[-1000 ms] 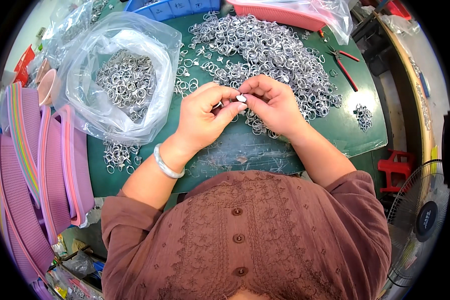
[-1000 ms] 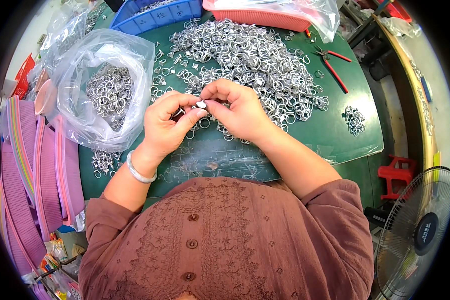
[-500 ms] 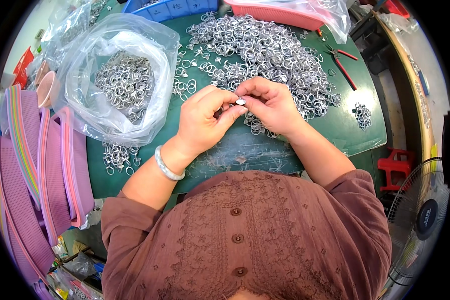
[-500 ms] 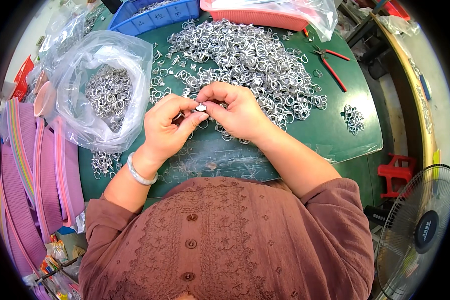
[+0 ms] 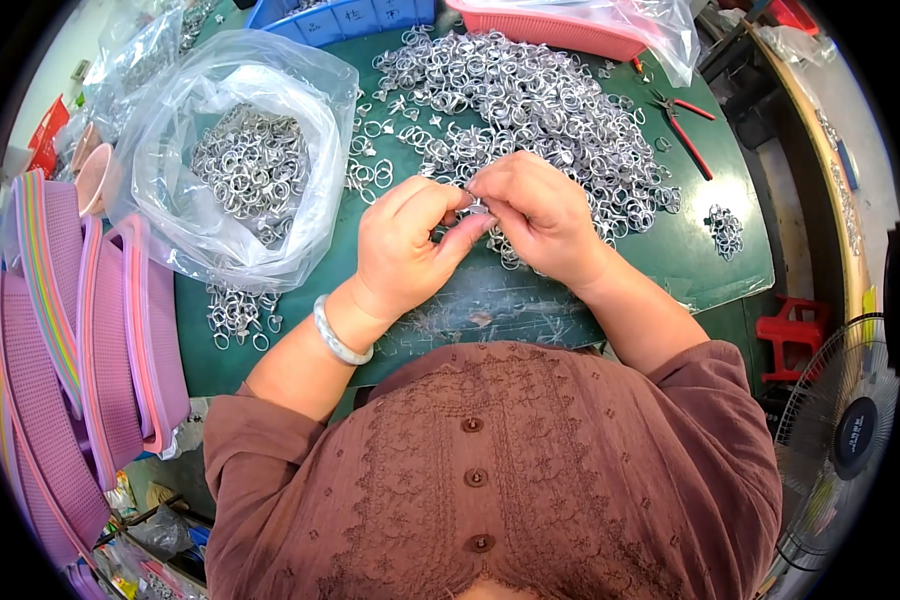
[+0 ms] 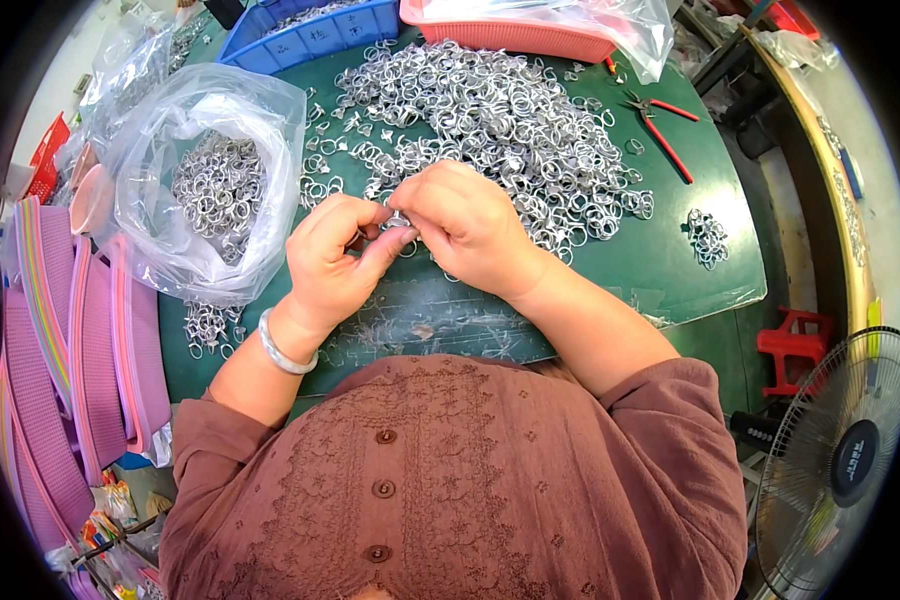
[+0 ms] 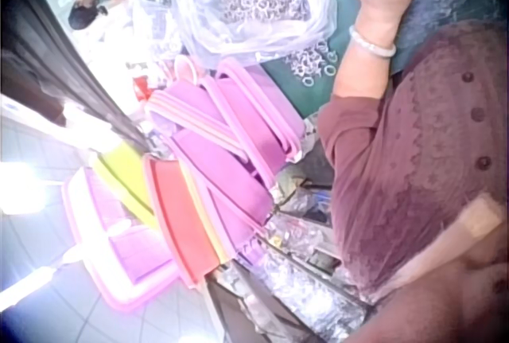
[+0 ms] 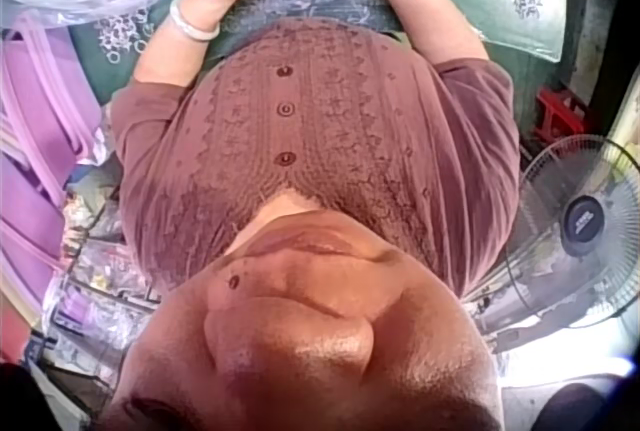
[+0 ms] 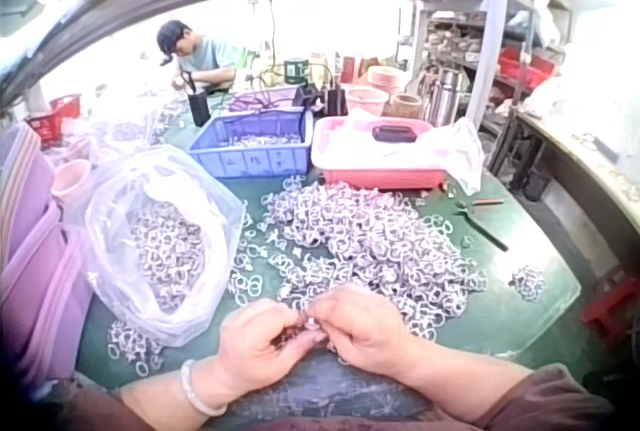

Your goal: The person assembles metal keyrings by hand, picking up rings and small metal components from the table and threading them together.

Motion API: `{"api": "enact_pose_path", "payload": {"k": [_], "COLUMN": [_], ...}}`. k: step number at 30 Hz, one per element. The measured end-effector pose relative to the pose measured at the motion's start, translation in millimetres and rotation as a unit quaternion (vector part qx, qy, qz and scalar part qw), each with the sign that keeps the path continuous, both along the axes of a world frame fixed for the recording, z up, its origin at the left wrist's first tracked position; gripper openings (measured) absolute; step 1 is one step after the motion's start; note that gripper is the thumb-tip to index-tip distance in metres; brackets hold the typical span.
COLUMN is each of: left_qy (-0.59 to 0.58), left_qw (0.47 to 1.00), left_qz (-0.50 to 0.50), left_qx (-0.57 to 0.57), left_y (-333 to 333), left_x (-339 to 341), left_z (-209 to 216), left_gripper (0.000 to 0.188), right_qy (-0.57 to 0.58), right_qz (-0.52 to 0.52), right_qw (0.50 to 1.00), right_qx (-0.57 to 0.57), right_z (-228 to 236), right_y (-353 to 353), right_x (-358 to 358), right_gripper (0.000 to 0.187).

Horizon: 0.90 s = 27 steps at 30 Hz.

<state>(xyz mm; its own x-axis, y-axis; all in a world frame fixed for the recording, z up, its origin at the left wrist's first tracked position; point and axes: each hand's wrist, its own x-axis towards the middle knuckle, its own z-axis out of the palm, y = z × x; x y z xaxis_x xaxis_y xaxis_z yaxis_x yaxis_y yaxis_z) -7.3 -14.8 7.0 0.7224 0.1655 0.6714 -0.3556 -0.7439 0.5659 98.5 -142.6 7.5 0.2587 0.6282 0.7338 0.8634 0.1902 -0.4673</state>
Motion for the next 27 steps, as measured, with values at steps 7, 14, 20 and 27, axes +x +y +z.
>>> {"api": "enact_pose_path", "payload": {"k": [7,14,20,27], "left_qy": [0.173,0.258,0.247,0.240], "left_qw": [0.893,0.622,0.598,0.591], "left_qz": [-0.071,-0.286,-0.336,-0.340], "left_qx": [-0.409,-0.682,-0.684,-0.691], "left_y": [3.2,28.1,30.5,32.0], "left_x": [3.6,6.9,7.3,8.7], "left_z": [-4.7,-15.5,-20.0,-19.5], "left_gripper": [0.013,0.021,0.023,0.022], "right_qy": [0.123,0.234,0.226,0.181], "right_qz": [-0.030,-0.012,-0.017,-0.032], "right_qw": [0.992,0.972,0.974,0.983], "right_qx": [-0.027,-0.012,-0.018,-0.024], "right_z": [-3.7,-10.7,-8.9,-10.4], "right_y": [-1.2,0.5,-0.2,0.2], "right_x": [-3.9,1.0,0.5,2.5], "right_gripper": [0.018,0.020,0.020,0.017]}}
